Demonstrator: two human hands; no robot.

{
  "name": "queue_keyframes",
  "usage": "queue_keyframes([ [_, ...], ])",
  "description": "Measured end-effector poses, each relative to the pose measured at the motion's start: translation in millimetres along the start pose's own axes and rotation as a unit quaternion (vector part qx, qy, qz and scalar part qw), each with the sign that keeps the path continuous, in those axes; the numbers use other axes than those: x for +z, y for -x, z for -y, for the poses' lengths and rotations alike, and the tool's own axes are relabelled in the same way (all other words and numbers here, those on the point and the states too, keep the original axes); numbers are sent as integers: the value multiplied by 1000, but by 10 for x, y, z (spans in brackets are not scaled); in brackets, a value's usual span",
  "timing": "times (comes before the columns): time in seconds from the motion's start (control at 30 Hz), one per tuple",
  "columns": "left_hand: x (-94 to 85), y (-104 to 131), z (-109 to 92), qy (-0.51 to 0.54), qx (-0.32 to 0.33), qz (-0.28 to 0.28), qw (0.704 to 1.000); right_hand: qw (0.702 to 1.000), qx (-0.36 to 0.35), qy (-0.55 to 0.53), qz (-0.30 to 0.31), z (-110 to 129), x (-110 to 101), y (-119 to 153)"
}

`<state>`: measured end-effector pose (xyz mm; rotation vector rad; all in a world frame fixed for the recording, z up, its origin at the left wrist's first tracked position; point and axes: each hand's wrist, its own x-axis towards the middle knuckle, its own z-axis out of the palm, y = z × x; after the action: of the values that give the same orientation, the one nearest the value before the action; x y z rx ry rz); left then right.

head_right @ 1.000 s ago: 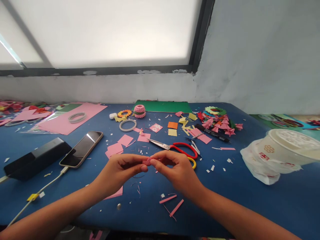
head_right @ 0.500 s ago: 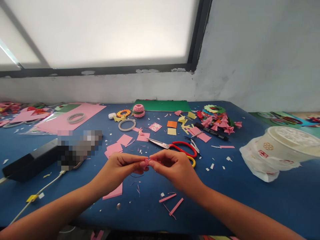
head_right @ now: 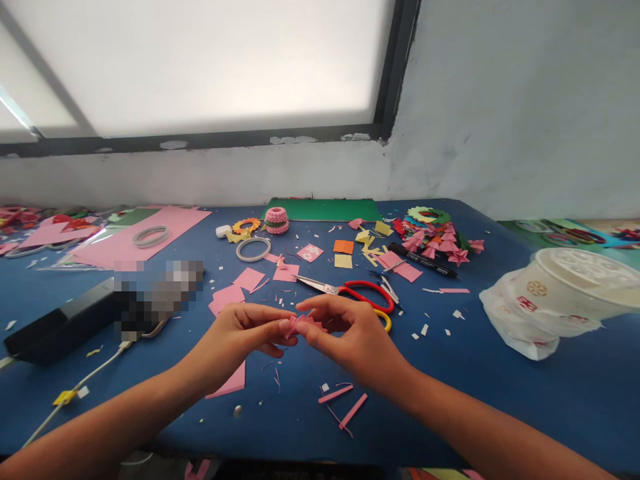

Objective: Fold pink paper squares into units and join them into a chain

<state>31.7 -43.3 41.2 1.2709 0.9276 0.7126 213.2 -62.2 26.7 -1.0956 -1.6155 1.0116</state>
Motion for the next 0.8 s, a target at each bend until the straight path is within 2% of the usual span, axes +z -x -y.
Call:
queue_keyframes([
  [0.3, -21, -39, 41, 58, -55, 17, 997, 998, -43, 49, 11, -20, 20, -4],
  [0.57, 2, -12, 52, 35, -30, 11, 999, 1000, -8, 17, 20, -34, 13, -9],
  [0.8, 65, -6, 69, -13, -2, -13, 1000, 1000, -29, -5, -5, -54, 76, -33],
])
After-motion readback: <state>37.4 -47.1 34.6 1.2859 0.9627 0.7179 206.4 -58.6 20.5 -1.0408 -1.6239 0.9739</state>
